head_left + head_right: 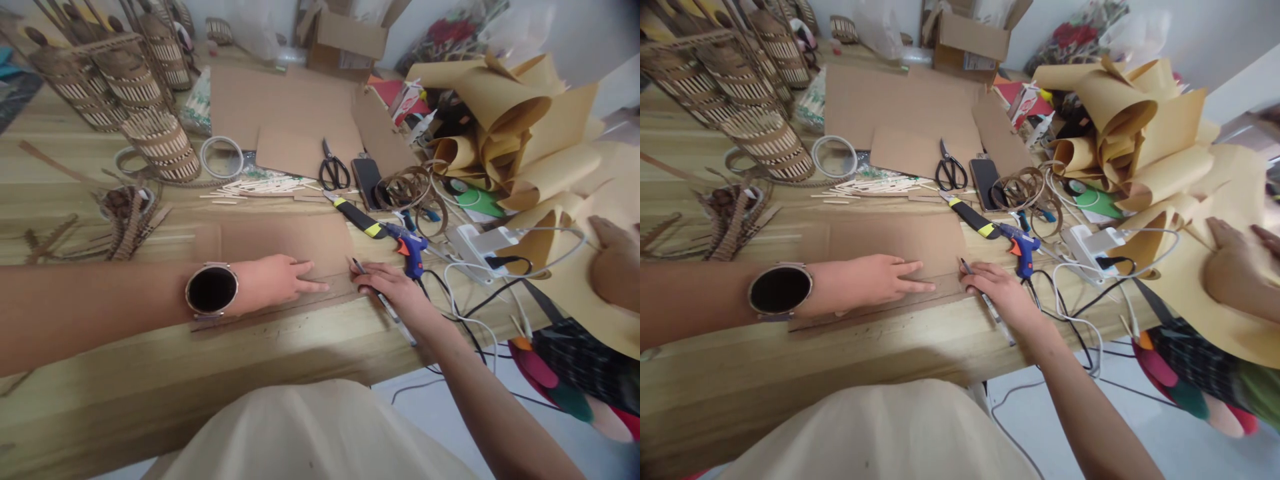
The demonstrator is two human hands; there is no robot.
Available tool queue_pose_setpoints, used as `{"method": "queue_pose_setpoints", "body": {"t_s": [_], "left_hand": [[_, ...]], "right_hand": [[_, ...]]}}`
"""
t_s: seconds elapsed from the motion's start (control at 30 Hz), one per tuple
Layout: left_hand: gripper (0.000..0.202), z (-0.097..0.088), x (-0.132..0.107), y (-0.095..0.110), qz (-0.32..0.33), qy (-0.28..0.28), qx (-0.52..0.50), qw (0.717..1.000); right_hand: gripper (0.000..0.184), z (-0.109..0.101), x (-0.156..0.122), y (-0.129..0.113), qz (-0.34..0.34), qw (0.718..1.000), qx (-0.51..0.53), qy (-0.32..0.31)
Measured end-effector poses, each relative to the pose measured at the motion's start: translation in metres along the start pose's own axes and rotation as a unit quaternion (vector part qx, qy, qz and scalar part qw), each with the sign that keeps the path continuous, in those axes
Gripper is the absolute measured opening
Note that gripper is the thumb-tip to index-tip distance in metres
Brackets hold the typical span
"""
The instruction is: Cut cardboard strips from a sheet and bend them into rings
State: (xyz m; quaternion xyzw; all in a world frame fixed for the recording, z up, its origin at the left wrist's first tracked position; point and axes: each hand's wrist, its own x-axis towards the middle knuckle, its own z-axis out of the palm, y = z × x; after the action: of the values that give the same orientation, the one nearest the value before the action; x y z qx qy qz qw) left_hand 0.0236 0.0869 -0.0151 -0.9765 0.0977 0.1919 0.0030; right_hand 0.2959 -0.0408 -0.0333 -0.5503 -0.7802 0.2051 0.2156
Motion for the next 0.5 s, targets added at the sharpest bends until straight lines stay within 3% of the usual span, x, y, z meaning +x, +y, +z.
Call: {"method": "queue_pose_setpoints", "body": {"t_s": [0.17,0.3,0.47,0.5], "left_hand": [[0.057,0.003,0.000,-0.004,0.003,0.004,-0.009,1.000],[0.061,0.009,0.001,-0.006,0.021,-0.004,0.004,1.000],[0.059,0.008,0.004,-0.005,0.014,0.036,-0.045,0.998],[0.060,0.007,0.004,-0.005,-0.012,0.034,-0.048,0.998]], "right_hand": [[0.024,0.002,-0.001,-0.003,0.017,0.998,0.021,0.063],[0.033,0.010,-0.004,-0.034,0.056,0.984,0.030,0.165],[0.012,0.040,0.001,-0.089,0.063,0.984,0.135,0.095],[0.009,0.048,0.004,-0.096,0.068,0.981,0.153,0.094]]}}
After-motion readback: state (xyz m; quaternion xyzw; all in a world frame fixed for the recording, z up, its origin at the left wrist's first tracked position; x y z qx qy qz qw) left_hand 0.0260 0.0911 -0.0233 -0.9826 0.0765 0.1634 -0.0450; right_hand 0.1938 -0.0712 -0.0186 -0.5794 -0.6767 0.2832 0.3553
